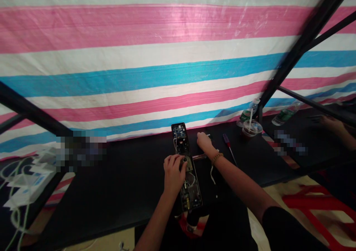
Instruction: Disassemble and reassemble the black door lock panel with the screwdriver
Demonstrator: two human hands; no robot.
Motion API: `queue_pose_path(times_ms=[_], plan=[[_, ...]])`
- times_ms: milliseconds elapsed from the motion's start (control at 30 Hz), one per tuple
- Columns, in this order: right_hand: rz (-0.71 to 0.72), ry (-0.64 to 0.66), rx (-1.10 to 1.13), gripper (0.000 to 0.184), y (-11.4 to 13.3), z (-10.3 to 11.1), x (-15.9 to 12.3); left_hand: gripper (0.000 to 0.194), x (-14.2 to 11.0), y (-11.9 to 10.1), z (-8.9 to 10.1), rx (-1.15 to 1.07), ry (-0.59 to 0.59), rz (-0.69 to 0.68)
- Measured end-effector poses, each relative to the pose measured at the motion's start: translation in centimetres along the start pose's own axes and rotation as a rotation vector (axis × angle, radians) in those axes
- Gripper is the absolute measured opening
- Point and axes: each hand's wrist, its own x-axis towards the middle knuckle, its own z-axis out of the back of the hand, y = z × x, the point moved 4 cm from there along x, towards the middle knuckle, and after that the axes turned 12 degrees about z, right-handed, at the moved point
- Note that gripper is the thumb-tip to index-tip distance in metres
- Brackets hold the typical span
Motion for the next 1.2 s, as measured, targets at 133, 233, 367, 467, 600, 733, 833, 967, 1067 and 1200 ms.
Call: queue_pose_path(times_ms=[133,233,367,467,600,733,833,967,1067,1200], plan=[[0.128,-0.107,0.078,0.019,0.9,1.9,-0.6,0.016,0.0,-0.1,0.3,-0.014,-0.029,-0.006],[0.277,-0.154,0.163,0.016,2.3,3.3,-1.5,0.015,0.2,-0.2,0.5,-0.017,-0.023,0.002],[0.383,-0.192,0.204,0.014,4.1,4.3,-2.3,0.016,0.7,0.1,0.6,-0.023,0.032,-0.032],[0.416,-0.181,0.174,0.015,4.9,4.8,-2.0,0.018,1.0,0.6,0.5,-0.008,0.092,-0.068],[0.455,-0.1,0.073,0.017,6.2,5.2,-1.5,0.019,1.0,0.9,0.4,-0.001,0.104,-0.064],[0.462,-0.008,-0.051,0.02,7.7,5.0,-1.3,0.026,-0.4,0.8,-0.2,-0.073,0.056,0.016],[0.448,0.059,-0.126,0.021,8.5,4.5,-1.2,0.046,-2.2,1.3,-1.5,-0.212,0.02,0.198],[0.406,0.109,-0.196,0.022,9.3,4.2,-1.1,0.054,-4.5,2.2,-3.8,-0.407,0.085,0.34],[0.387,0.114,-0.222,0.022,9.5,4.3,-1.1,0.05,-5.1,2.6,-4.5,-0.454,0.117,0.345],[0.394,0.129,-0.234,0.023,9.4,4.8,-0.9,0.05,-5.0,2.7,-4.1,-0.463,0.123,0.332]])
